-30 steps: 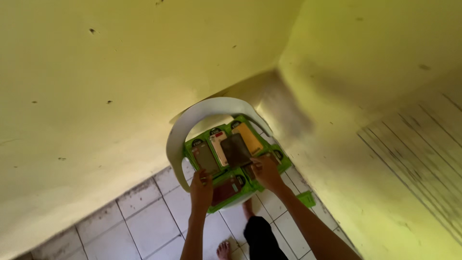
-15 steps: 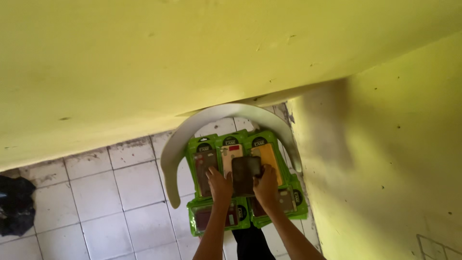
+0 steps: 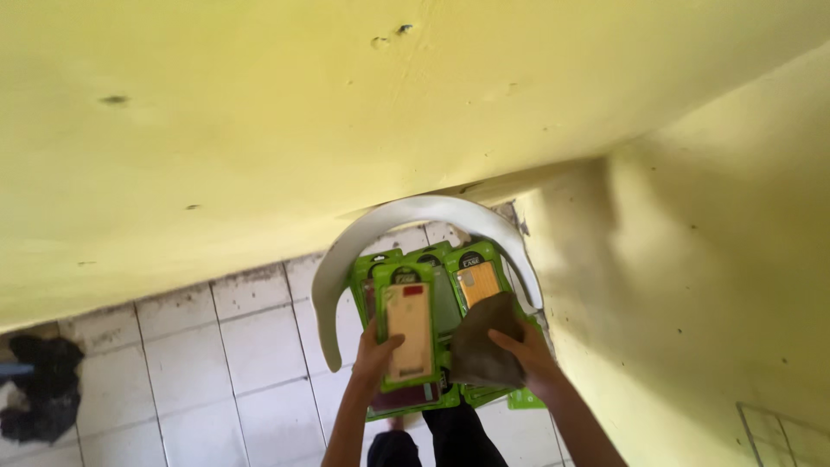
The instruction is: The person picks up packaged phone cases from a white plastic chair, wipes each package with a dark cloth, and hangs them on a wall-mounted wire grid. The person repeats this process for multiple cases, arranging them in rows on the grid.
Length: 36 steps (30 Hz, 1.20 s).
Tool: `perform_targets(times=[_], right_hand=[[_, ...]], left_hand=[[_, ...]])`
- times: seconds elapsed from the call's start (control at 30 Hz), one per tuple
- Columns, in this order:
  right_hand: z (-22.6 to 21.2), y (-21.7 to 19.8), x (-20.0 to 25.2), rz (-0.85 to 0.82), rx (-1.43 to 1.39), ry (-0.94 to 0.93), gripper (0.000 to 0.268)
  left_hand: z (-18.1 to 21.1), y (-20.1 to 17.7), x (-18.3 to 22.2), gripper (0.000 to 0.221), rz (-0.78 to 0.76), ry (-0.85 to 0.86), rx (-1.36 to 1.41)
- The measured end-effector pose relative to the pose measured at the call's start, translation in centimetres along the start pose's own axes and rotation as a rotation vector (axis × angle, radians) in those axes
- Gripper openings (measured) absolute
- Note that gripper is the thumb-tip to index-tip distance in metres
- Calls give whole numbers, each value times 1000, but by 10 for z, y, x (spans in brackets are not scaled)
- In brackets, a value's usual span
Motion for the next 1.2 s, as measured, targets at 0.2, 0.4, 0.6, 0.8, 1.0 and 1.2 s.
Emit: perform_targets(times=[0.2, 0.4, 0.6, 0.8, 1.0, 1.2], right_hand=[[-108, 55, 148, 247, 163, -408, 55], [-152, 232, 289, 386, 1060, -1145, 65], [-69, 281, 343, 126, 1302, -1103, 63], [-6, 195, 300, 60, 898, -676, 50], [-71, 104, 308, 485, 671, -498, 44], [-125, 207, 377, 510, 1051, -1546, 50]], left_hand=[[34, 28, 100, 61, -243, -156, 446], [52, 57, 204, 55, -393, -90, 636], [75, 21, 224, 54, -497, -43, 942], [114, 2, 242, 53, -318, 154, 558], [113, 32, 293, 62, -309, 177, -205], [98, 62, 302, 62, -446, 308, -149]])
Point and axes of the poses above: each hand's wrist, its own x-axis away from the middle knuckle, its own y-axis out of the palm, z = x × y, the point moved 10 cm from there along -x, towards the middle knuckle, and after that the axes turned 4 degrees about x, right-handed, at the moved point
